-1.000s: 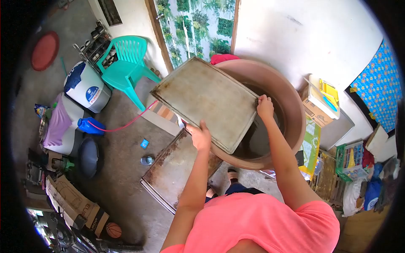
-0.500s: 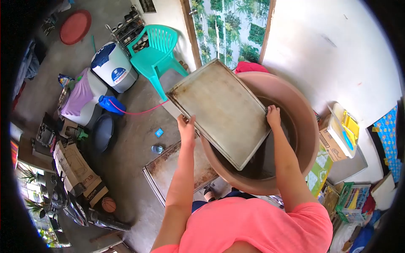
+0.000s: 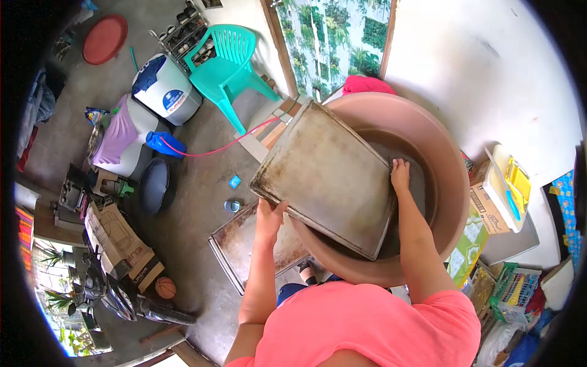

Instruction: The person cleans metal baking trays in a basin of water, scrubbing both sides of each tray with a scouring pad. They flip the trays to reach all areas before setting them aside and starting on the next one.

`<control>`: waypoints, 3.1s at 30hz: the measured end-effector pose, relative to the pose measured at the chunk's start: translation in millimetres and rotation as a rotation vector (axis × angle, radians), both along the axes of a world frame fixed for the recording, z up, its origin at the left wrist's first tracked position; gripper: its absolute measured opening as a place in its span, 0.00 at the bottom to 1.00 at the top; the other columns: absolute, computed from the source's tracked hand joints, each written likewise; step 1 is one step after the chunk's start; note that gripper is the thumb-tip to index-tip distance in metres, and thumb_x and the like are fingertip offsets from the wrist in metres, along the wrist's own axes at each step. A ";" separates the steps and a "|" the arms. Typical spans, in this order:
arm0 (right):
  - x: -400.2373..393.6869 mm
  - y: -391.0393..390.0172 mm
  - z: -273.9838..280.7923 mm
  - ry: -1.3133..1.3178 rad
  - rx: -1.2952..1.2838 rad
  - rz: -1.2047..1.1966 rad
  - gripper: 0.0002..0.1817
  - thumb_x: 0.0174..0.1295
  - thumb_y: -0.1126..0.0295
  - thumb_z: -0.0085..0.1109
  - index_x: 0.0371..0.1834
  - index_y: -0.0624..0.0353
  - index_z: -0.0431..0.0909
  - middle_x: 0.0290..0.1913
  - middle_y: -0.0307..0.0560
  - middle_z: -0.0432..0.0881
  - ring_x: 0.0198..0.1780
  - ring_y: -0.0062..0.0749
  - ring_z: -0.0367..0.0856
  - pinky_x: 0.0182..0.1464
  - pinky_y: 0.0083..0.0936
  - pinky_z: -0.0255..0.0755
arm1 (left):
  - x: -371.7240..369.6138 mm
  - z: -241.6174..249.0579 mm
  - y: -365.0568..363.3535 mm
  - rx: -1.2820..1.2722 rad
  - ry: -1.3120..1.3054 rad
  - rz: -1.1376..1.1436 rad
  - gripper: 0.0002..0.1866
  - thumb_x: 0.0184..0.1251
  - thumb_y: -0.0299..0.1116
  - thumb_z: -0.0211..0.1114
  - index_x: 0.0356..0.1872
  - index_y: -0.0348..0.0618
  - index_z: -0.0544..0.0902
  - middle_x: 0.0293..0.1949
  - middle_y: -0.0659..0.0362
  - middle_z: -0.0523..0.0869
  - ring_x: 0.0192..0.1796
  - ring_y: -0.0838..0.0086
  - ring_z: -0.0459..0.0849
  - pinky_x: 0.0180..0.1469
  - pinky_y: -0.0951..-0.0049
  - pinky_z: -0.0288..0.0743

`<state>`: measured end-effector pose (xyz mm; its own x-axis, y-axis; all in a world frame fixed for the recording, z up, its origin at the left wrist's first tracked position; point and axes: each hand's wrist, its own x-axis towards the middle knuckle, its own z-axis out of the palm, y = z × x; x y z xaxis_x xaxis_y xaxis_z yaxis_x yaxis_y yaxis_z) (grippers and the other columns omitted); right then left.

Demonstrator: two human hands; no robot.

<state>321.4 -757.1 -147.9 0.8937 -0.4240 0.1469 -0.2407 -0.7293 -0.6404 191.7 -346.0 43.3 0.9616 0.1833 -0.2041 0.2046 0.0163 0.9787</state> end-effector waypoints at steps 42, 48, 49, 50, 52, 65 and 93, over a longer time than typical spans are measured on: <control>-94.1 276.0 188.6 -0.236 0.141 0.745 0.03 0.54 0.78 0.56 0.27 0.59 0.72 0.32 0.53 0.77 0.37 0.55 0.77 0.36 0.45 0.72 | -34.8 -31.0 3.1 -0.268 -0.067 -0.025 0.11 0.76 0.33 0.50 0.37 0.35 0.75 0.28 0.56 0.81 0.29 0.73 0.82 0.34 0.72 0.78; -126.9 276.8 186.6 -0.264 0.052 0.900 0.02 0.57 0.76 0.55 0.30 0.58 0.73 0.32 0.53 0.77 0.36 0.57 0.77 0.37 0.47 0.73 | -31.3 -39.2 5.9 -0.376 -0.045 -0.051 0.10 0.75 0.33 0.52 0.36 0.36 0.76 0.28 0.56 0.82 0.29 0.74 0.81 0.33 0.73 0.78; -123.5 276.6 186.9 -0.254 0.058 0.876 0.02 0.57 0.76 0.55 0.31 0.58 0.73 0.32 0.53 0.77 0.36 0.57 0.77 0.37 0.46 0.73 | -31.9 -38.6 4.8 -0.391 -0.046 -0.042 0.10 0.75 0.33 0.52 0.36 0.36 0.76 0.28 0.56 0.82 0.29 0.74 0.81 0.33 0.73 0.78; -113.3 277.8 188.5 -0.246 0.067 0.847 0.02 0.57 0.76 0.56 0.31 0.58 0.73 0.32 0.53 0.77 0.36 0.56 0.77 0.37 0.46 0.73 | -32.1 -38.1 4.2 -0.402 -0.047 -0.038 0.10 0.74 0.33 0.52 0.36 0.36 0.76 0.29 0.56 0.82 0.29 0.74 0.81 0.33 0.73 0.78; -95.2 286.9 196.2 -0.329 0.099 0.807 0.02 0.57 0.76 0.56 0.32 0.57 0.74 0.32 0.53 0.76 0.37 0.55 0.77 0.38 0.45 0.73 | -30.7 -37.3 5.3 -0.428 -0.039 -0.017 0.10 0.74 0.33 0.52 0.37 0.36 0.76 0.28 0.56 0.82 0.29 0.74 0.81 0.33 0.72 0.78; -134.2 272.5 189.8 -0.235 0.168 0.863 0.03 0.56 0.77 0.56 0.28 0.59 0.71 0.29 0.53 0.76 0.35 0.54 0.76 0.38 0.44 0.69 | -31.8 -32.9 4.8 -0.396 -0.041 -0.027 0.09 0.72 0.31 0.55 0.33 0.37 0.78 0.25 0.59 0.82 0.26 0.77 0.80 0.31 0.75 0.76; -146.3 203.8 161.9 0.032 0.058 0.840 0.04 0.51 0.79 0.56 0.25 0.60 0.71 0.30 0.57 0.78 0.35 0.53 0.79 0.35 0.43 0.71 | -25.0 -33.4 -1.1 -0.277 0.025 -0.117 0.08 0.70 0.32 0.54 0.32 0.40 0.77 0.21 0.68 0.70 0.22 0.85 0.68 0.25 0.76 0.78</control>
<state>175.1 -553.2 14.0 0.9190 0.3774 0.1143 0.3482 -0.6406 -0.6843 166.7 -347.1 9.9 0.9671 0.0053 -0.2542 0.2444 0.2565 0.9351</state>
